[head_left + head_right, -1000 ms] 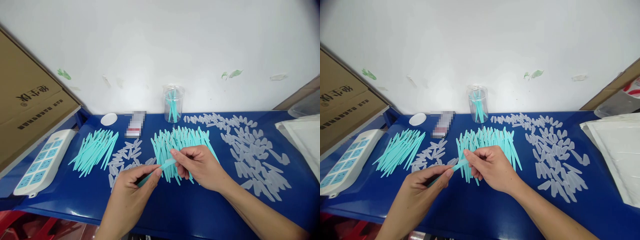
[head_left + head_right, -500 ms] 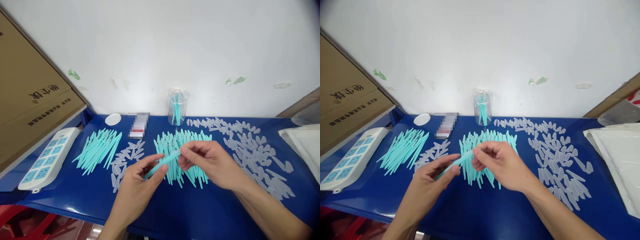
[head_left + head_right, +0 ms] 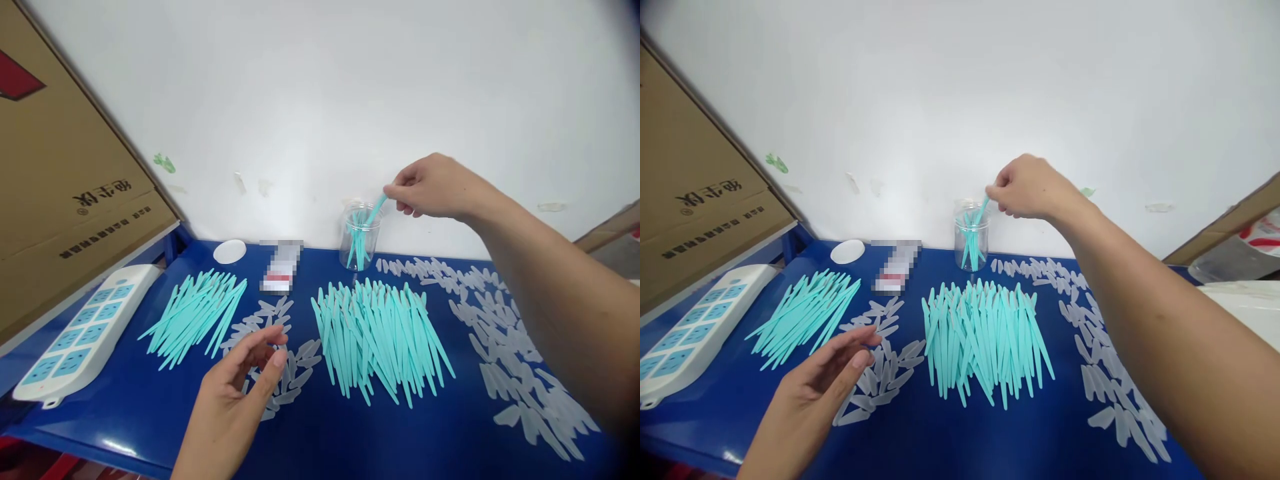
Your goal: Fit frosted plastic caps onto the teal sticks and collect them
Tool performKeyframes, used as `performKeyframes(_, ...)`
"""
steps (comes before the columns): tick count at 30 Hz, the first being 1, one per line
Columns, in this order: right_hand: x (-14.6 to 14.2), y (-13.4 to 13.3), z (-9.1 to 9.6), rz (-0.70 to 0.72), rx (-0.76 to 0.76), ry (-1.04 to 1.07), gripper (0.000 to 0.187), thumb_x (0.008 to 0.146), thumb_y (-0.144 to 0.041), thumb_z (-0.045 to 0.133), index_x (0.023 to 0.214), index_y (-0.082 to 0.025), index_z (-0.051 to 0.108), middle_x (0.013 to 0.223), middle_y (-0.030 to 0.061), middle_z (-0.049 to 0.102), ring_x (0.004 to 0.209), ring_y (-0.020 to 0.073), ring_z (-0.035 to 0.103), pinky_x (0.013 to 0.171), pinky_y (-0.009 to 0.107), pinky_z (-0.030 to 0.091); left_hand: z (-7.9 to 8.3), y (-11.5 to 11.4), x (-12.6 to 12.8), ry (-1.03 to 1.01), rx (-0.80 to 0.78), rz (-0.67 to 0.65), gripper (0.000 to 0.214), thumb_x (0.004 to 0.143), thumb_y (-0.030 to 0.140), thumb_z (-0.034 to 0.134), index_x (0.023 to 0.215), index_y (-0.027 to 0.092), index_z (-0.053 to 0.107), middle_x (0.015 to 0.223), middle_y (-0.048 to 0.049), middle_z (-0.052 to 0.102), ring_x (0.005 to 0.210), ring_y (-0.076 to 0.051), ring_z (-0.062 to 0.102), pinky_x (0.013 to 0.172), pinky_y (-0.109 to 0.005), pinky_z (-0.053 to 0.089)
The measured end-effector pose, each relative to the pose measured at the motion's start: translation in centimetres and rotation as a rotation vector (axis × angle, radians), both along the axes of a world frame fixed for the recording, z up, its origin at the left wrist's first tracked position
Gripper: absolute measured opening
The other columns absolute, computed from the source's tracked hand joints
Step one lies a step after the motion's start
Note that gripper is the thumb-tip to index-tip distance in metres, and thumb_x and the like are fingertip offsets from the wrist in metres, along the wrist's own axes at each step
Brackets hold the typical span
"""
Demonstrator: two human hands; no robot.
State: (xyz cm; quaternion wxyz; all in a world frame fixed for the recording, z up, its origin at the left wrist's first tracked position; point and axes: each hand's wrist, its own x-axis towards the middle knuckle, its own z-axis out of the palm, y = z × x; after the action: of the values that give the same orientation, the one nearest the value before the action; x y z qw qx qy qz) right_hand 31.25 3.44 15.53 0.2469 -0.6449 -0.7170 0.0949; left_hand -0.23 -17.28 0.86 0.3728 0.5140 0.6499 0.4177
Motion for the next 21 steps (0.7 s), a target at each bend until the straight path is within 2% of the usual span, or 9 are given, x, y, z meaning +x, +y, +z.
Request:
performKeyframes(3,-1.1,2.2,-0.6,0.047,-0.110,-0.110,0.020,0.084,-0.030,0.076,0.068,-0.018,0.073,0.069,0.0065,0.071,0.067,0.0219,0.067,0.066,0.038,0.052,-0.5,0.1,-0.6,0.034,-0.040,-0.019,0.054,0.086,0.066,0.077,0.124,0.028,0.080,0.116,-0.0097,0.081,0.106,-0.028,0.076,0.073,-0.027,0.065)
performKeyframes(6,-1.9,3.5,-1.0,0.053,-0.112,-0.133,0.022,0.079,-0.035,0.082,0.066,-0.020,0.073,0.072,0.0069,0.073,0.073,0.0244,0.068,0.066,0.039,0.051,-0.6,0.0,-1.4,0.041,-0.073,0.001,0.057,0.082,0.068,0.079,0.122,0.028,0.082,0.109,-0.0092,0.082,0.101,-0.029,0.077,0.069,-0.027,0.065)
performKeyframes(11,-1.0,1.6,-2.5,-0.026,-0.023,-0.051,0.035,0.085,-0.053,0.076,0.076,-0.019,0.076,0.084,0.0101,0.077,0.079,0.0262,0.070,0.070,0.042,0.054,0.1,-0.1,-3.4,0.067,-0.087,0.177,0.064,0.071,0.074,0.083,0.115,0.027,0.084,0.110,-0.0080,0.082,0.101,-0.030,0.078,0.072,-0.027,0.065)
performKeyframes(13,-0.1,0.1,-3.7,-0.074,0.031,0.015,0.047,0.085,-0.064,0.073,0.089,-0.018,0.078,0.093,0.0123,0.078,0.085,0.0291,0.072,0.077,0.046,0.056,0.5,0.0,-4.0,0.085,-0.096,0.229,0.067,0.066,0.077,0.083,0.110,0.026,0.086,0.107,-0.0081,0.083,0.097,-0.029,0.078,0.074,-0.027,0.065)
performKeyframes(15,0.3,-1.2,-5.4,-0.085,0.041,0.119,0.070,0.078,-0.073,0.076,0.116,-0.015,0.076,0.108,0.0155,0.079,0.093,0.0327,0.073,0.084,0.049,0.058,0.8,0.2,-4.2,0.092,-0.093,0.263,0.070,0.064,0.080,0.081,0.107,0.025,0.086,0.103,-0.0082,0.083,0.094,-0.028,0.078,0.074,-0.027,0.064)
performKeyframes(17,0.1,-1.8,-7.3,-0.066,0.014,0.205,0.099,0.069,-0.075,0.082,0.143,-0.011,0.063,0.128,0.0201,0.074,0.105,0.0369,0.073,0.091,0.053,0.059,0.9,0.4,-4.0,0.091,-0.091,0.254,0.070,0.064,0.081,0.081,0.106,0.025,0.086,0.101,-0.0080,0.082,0.095,-0.028,0.078,0.073,-0.026,0.064)
performKeyframes(18,-0.3,-1.7,-8.1,-0.052,0.001,0.232,0.109,0.066,-0.073,0.086,0.149,-0.009,0.056,0.135,0.0221,0.071,0.110,0.0388,0.072,0.094,0.054,0.059,0.8,0.4,-3.8,0.090,-0.089,0.236,0.069,0.065,0.080,0.081,0.106,0.025,0.086,0.102,-0.0080,0.082,0.095,-0.028,0.078,0.074,-0.026,0.064)
performKeyframes(19,-0.7,-1.6,-8.9,-0.043,0.000,0.251,0.114,0.063,-0.070,0.088,0.152,-0.008,0.052,0.139,0.0235,0.069,0.116,0.0408,0.071,0.097,0.055,0.058,0.7,0.4,-3.7,0.090,-0.087,0.210,0.068,0.066,0.079,0.081,0.107,0.025,0.086,0.103,-0.0080,0.082,0.096,-0.028,0.078,0.075,-0.026,0.064)
performKeyframes(21,-1.8,-1.1,-10.0,-0.047,0.019,0.272,0.108,0.063,-0.064,0.090,0.148,-0.008,0.054,0.139,0.0249,0.069,0.123,0.0442,0.067,0.103,0.058,0.056,0.2,0.3,-3.6,0.096,-0.078,0.159,0.065,0.070,0.076,0.082,0.110,0.025,0.085,0.106,-0.0085,0.083,0.096,-0.028,0.078,0.075,-0.028,0.065)
